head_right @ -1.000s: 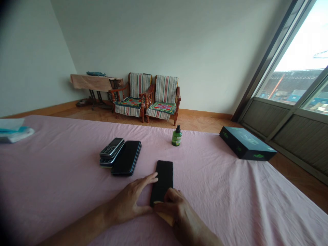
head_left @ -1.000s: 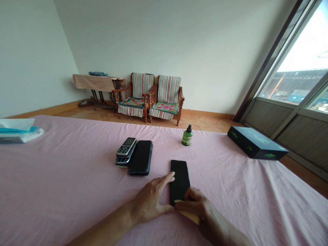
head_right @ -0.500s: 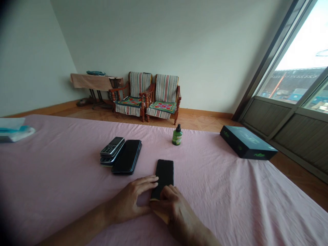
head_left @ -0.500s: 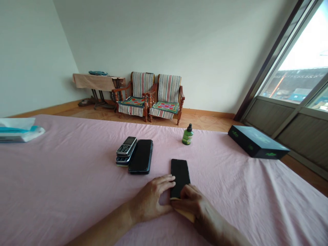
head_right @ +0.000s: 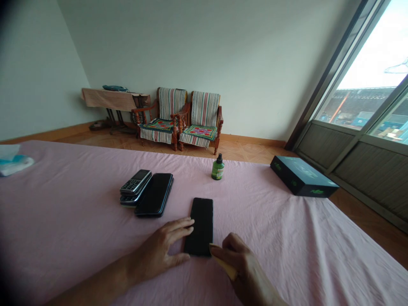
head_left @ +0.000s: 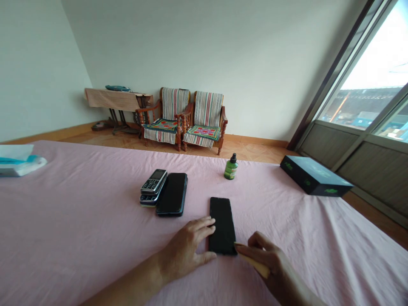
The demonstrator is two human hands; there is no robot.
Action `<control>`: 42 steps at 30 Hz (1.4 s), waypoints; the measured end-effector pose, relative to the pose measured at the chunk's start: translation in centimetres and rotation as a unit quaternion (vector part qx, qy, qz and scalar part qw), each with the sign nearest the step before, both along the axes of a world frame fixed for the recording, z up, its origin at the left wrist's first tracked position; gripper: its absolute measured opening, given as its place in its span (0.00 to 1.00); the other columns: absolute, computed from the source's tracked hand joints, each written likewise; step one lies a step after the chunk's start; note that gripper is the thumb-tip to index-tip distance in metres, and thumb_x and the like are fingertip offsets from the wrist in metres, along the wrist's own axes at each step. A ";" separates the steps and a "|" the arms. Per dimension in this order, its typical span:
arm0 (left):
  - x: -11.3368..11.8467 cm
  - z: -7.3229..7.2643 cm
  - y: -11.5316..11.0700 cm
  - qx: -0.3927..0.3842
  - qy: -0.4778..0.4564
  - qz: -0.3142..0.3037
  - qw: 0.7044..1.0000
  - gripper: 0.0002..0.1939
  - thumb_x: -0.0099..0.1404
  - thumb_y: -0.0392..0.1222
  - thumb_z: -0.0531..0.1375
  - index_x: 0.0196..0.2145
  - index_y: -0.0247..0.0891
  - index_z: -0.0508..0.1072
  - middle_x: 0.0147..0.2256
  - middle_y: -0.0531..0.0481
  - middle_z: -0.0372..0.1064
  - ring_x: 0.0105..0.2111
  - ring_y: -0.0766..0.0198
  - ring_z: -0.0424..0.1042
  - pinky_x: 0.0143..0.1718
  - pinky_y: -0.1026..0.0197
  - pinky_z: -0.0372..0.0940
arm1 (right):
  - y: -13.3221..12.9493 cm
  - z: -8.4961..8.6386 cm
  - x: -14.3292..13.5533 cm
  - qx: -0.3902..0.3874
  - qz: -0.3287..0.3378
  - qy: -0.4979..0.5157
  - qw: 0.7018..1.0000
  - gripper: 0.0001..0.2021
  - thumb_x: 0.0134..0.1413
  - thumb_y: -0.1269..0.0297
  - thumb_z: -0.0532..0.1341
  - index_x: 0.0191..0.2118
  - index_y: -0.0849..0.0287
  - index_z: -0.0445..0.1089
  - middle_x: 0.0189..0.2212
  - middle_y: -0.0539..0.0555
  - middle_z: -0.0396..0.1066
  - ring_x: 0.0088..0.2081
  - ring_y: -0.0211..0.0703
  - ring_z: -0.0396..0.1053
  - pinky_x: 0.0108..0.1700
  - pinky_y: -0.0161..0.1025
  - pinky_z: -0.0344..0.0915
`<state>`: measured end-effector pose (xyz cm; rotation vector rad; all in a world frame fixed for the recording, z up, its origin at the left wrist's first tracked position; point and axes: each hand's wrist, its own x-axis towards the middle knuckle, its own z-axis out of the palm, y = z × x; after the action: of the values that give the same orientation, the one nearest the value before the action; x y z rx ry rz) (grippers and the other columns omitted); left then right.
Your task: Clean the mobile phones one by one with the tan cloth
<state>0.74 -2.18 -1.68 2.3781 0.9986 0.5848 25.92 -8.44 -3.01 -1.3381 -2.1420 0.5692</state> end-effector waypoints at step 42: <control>0.2 0.4 -0.1 0.039 0.023 -0.005 0.999 0.27 0.57 0.44 0.68 0.54 0.41 0.70 0.57 0.41 0.64 0.58 0.49 0.62 0.59 0.41 0.54 | 6.4 -1.2 -1.8 0.019 -0.056 0.042 0.997 0.14 0.61 0.71 0.52 0.39 0.57 0.76 0.28 0.52 0.62 0.30 0.39 0.65 0.31 0.34 0.59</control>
<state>0.92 -2.23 -1.23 2.4736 0.9993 0.5763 24.17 -2.09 -4.17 -1.3781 -1.9871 0.5284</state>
